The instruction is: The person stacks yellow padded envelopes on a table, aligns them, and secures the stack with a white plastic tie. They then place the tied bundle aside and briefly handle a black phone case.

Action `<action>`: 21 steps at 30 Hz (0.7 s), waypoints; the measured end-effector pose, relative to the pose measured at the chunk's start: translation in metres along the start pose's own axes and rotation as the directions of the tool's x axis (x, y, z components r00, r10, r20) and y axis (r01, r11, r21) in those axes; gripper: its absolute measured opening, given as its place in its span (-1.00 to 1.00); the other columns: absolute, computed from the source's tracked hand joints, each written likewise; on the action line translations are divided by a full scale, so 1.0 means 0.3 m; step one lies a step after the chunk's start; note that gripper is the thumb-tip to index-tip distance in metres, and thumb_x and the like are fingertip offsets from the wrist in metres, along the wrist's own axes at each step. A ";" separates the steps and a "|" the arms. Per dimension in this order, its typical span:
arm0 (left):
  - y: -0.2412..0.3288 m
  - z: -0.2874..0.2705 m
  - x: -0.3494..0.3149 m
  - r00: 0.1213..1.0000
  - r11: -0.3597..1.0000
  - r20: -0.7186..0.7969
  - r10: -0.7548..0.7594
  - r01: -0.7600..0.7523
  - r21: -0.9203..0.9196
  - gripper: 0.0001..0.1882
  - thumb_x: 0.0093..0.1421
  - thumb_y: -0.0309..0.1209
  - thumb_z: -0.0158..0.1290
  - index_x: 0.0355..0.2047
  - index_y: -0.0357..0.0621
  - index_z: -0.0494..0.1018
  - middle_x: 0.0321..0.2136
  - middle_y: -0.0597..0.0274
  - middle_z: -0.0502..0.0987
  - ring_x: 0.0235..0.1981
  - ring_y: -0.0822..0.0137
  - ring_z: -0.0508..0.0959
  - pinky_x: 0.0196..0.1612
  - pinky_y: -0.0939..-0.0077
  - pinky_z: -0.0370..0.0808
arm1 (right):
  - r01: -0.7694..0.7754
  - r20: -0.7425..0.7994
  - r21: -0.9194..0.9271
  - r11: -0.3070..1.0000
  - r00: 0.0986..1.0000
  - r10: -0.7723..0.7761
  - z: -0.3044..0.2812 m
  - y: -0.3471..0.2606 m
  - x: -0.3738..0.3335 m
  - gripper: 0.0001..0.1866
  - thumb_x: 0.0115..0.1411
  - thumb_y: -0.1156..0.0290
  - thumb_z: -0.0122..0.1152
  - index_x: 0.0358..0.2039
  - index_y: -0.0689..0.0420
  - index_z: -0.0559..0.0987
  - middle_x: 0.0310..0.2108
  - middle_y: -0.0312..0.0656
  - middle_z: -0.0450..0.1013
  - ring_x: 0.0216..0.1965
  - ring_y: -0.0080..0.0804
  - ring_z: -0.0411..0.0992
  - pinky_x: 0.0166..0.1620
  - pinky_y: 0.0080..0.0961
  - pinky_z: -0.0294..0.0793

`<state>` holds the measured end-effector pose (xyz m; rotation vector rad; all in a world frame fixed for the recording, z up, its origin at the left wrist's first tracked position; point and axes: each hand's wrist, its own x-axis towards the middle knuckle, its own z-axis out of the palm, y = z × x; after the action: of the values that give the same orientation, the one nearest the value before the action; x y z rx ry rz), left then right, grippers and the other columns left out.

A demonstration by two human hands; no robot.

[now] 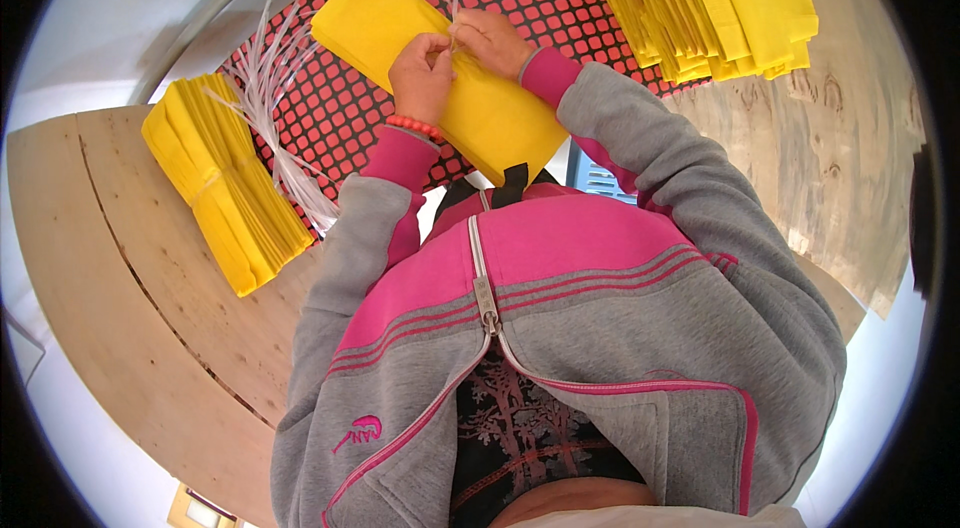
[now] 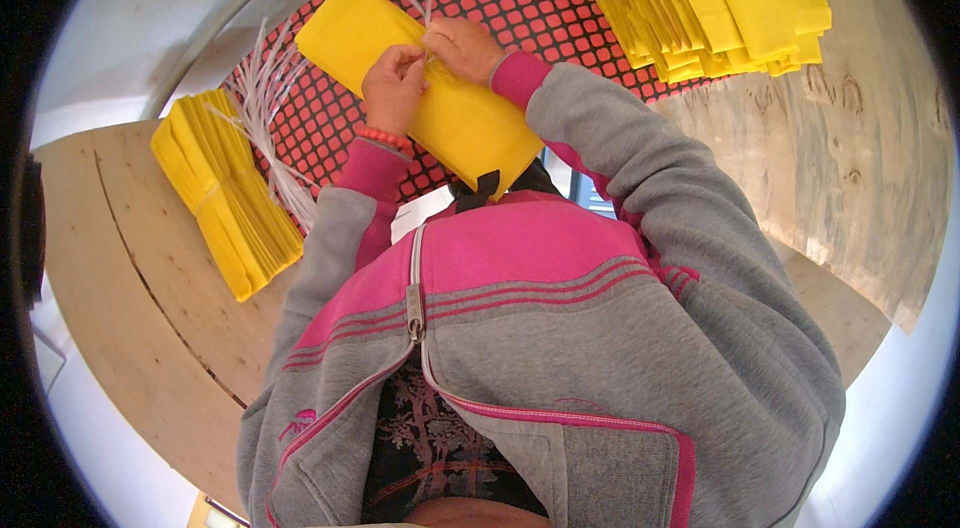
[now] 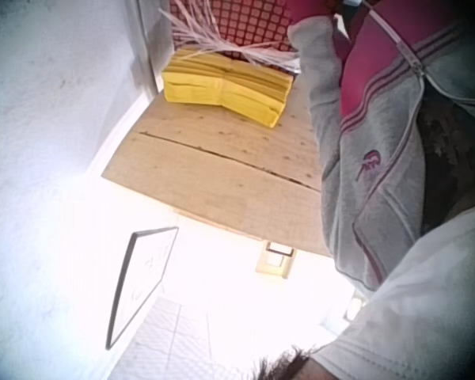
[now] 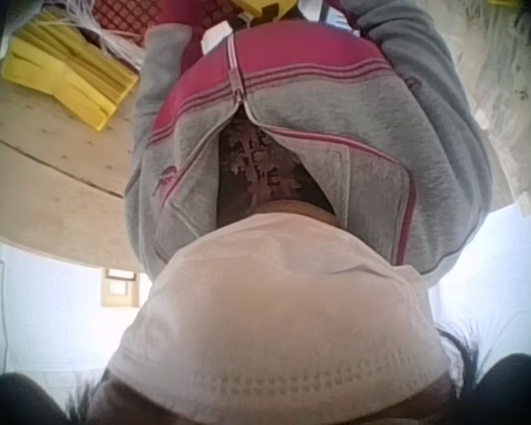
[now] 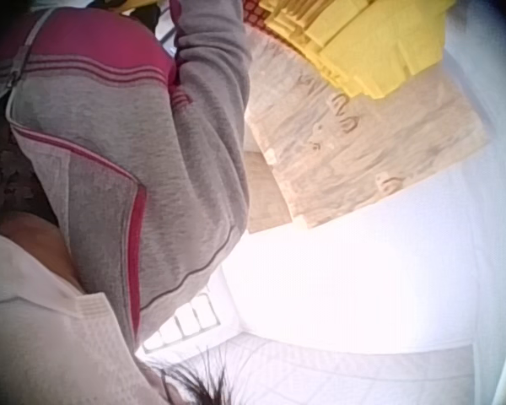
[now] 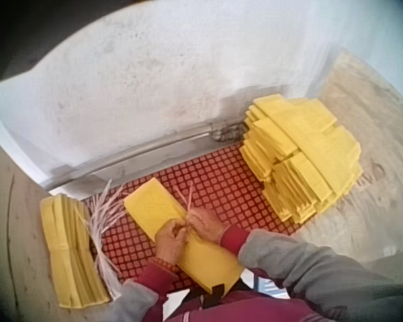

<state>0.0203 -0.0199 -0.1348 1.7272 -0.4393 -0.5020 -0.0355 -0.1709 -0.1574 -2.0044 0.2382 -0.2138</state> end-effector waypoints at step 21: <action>0.027 -0.038 0.045 0.969 0.964 0.103 -0.223 0.235 -0.126 -0.92 0.20 -0.54 0.05 -0.35 -0.34 0.42 -0.50 0.17 0.57 -0.54 0.44 0.57 -0.47 0.64 0.50 | 0.039 -0.067 0.041 0.998 0.997 -0.036 -0.010 -0.014 -0.009 -0.77 0.26 0.32 0.08 -0.45 0.22 0.44 -0.57 -0.22 0.39 -0.54 -0.45 0.36 -0.44 -0.47 0.34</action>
<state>0.0377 -0.0196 -0.1259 1.6353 -0.2609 -0.7603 -0.0387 -0.1712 -0.1525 -1.9627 0.2363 -0.3067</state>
